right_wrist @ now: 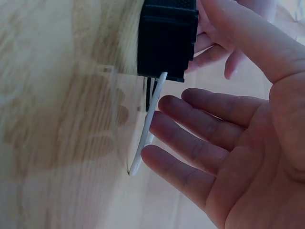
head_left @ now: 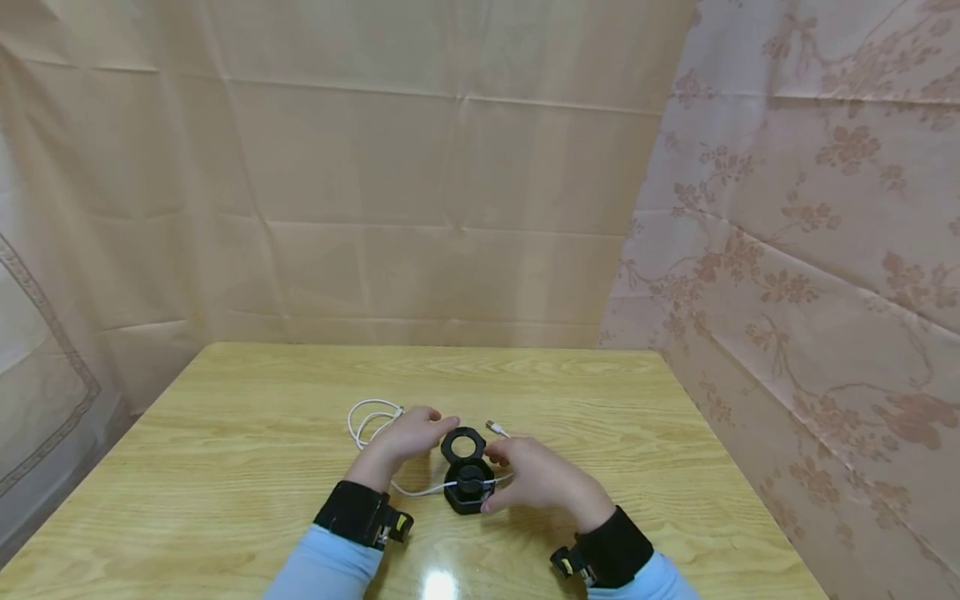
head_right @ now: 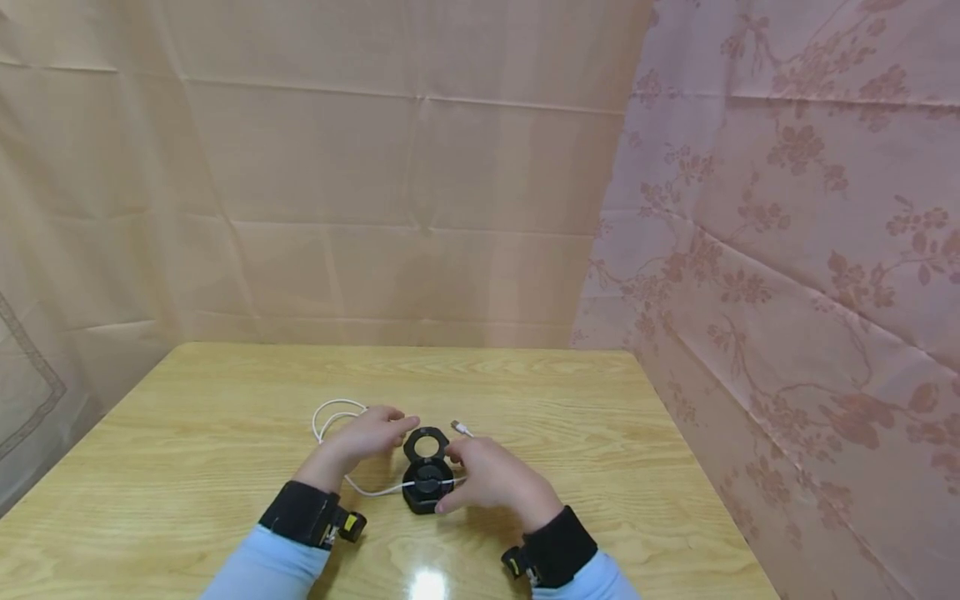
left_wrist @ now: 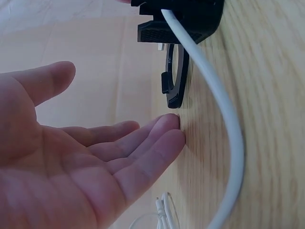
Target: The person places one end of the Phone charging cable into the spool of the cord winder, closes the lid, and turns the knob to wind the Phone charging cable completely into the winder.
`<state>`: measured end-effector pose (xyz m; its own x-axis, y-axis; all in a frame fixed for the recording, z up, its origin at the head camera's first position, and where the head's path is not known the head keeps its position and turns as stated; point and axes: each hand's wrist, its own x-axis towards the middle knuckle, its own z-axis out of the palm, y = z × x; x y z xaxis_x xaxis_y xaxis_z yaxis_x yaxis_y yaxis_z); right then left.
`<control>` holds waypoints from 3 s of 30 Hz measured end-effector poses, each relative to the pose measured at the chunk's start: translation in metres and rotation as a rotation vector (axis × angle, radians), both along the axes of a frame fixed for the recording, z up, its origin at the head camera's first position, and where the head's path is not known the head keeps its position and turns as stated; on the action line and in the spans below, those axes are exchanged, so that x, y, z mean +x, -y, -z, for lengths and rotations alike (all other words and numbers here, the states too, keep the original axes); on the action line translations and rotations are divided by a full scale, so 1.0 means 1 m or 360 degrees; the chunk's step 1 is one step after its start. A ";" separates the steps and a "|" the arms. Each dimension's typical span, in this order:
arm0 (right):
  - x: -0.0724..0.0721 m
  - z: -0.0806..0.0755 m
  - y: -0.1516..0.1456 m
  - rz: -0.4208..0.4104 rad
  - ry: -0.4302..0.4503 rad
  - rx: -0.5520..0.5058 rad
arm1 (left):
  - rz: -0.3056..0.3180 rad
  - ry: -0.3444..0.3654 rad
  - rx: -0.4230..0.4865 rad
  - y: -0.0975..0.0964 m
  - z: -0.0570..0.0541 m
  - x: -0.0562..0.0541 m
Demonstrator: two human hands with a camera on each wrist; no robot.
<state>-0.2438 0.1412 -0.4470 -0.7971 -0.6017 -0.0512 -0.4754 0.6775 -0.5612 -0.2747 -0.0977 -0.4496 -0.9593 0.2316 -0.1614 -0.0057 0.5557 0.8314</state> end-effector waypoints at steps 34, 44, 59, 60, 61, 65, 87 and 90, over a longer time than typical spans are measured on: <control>-0.002 0.006 0.002 0.0049 0.0112 -0.0039 | -0.0021 -0.0045 0.0142 -0.001 0.009 -0.011; -0.001 0.005 0.001 0.0062 0.0128 -0.0032 | 0.0013 -0.0164 0.0088 -0.002 0.009 -0.011; -0.002 0.007 -0.002 0.0015 0.0135 -0.0087 | 0.0029 -0.0500 -0.0120 -0.007 0.001 -0.010; -0.002 0.007 -0.002 0.0013 0.0139 -0.0090 | 0.0046 -0.0538 -0.0137 -0.007 0.001 -0.010; -0.002 0.007 -0.002 0.0013 0.0144 -0.0090 | 0.0059 -0.0564 -0.0153 -0.007 0.000 -0.009; -0.003 0.007 -0.003 -0.0003 0.0133 -0.0088 | 0.0104 -0.0621 -0.0204 -0.008 -0.003 -0.008; -0.007 0.011 -0.005 0.0002 0.0149 -0.0083 | 0.0459 -0.0621 -0.0222 0.003 -0.016 0.015; -0.008 0.013 -0.007 0.0009 0.0172 -0.0108 | 0.0504 -0.0646 -0.0252 0.004 -0.015 0.016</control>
<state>-0.2513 0.1477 -0.4598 -0.7925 -0.6023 -0.0962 -0.4061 0.6388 -0.6535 -0.2582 -0.1018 -0.4350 -0.8391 0.5226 0.1511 0.4867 0.5970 0.6377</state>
